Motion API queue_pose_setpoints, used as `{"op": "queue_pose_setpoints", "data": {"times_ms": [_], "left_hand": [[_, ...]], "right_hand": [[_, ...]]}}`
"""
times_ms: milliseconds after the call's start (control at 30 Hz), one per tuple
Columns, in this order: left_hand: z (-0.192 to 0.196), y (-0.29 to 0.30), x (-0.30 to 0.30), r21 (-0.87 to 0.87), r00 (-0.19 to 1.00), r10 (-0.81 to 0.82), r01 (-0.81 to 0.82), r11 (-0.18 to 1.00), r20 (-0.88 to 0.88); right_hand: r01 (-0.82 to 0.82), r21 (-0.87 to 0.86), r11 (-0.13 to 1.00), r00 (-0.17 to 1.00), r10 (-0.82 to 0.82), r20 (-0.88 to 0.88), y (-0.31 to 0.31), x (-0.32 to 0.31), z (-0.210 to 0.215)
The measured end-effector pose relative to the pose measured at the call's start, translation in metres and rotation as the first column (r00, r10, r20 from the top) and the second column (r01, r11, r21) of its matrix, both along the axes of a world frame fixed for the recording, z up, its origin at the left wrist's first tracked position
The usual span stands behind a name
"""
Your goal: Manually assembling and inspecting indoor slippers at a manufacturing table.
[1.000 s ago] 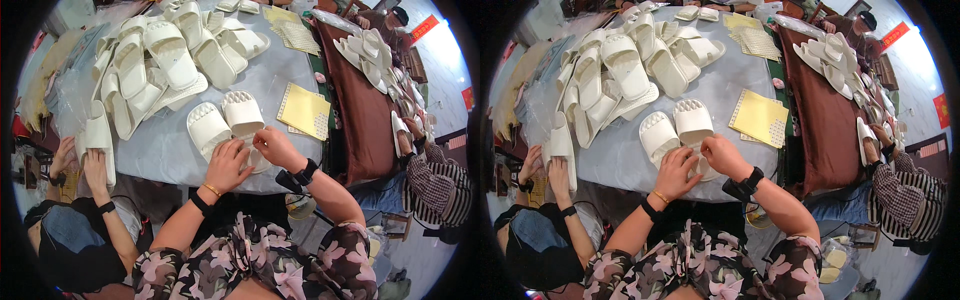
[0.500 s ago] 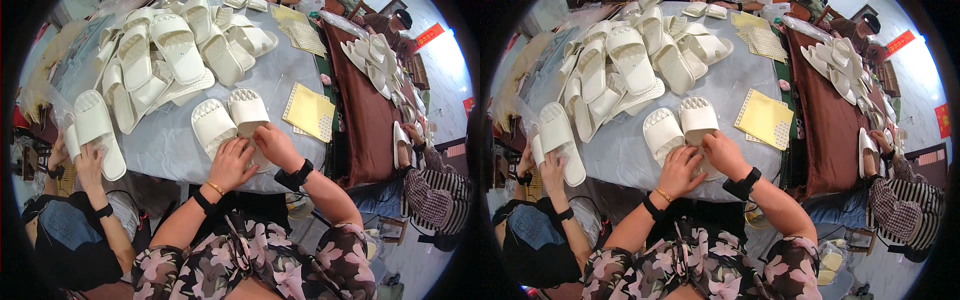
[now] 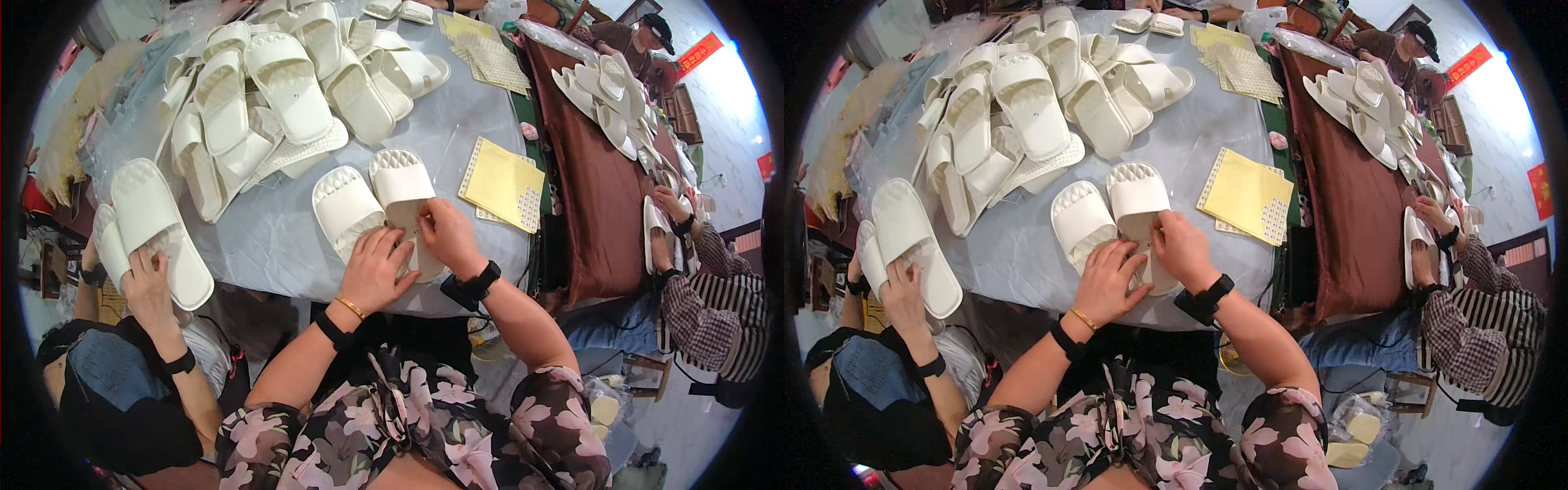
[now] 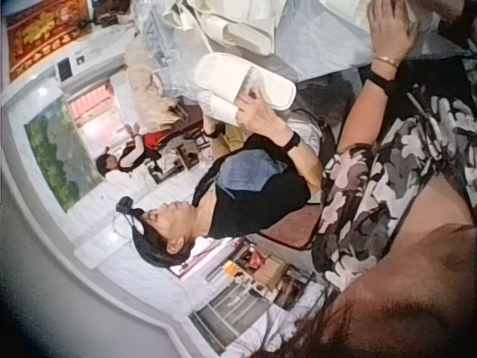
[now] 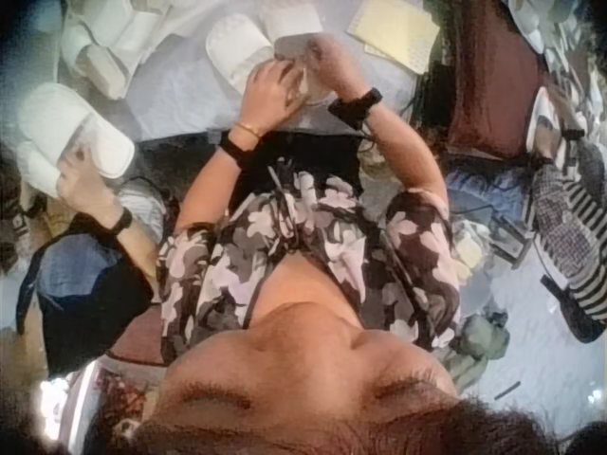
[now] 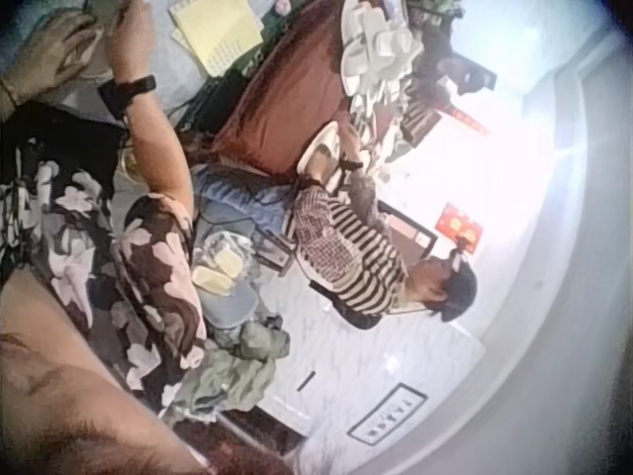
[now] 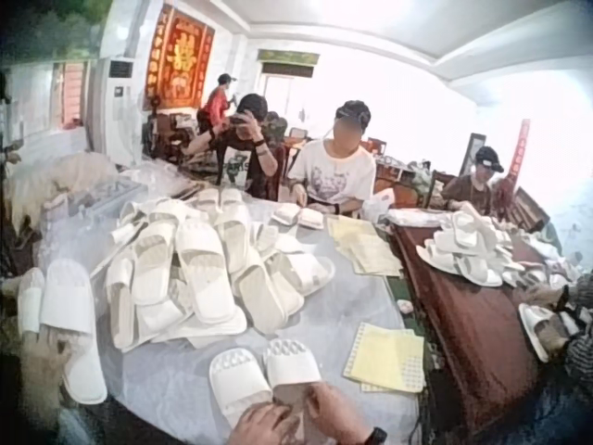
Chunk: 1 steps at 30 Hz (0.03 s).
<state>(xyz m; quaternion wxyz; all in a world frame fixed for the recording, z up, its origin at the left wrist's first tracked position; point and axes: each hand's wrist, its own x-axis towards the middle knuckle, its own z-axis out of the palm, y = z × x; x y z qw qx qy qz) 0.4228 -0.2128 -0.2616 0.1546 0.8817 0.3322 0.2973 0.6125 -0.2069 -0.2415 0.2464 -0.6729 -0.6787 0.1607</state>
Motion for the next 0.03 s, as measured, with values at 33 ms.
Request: {"op": "queue_pose_setpoints", "data": {"times_ms": [33], "left_hand": [[-0.0002,0.0003,0.0004,0.0,1.0,0.0,0.0,1.0,-0.009]], "right_hand": [[0.033,-0.007,0.999,0.999,-0.033,-0.007,0.0031,0.0021,0.0]]}}
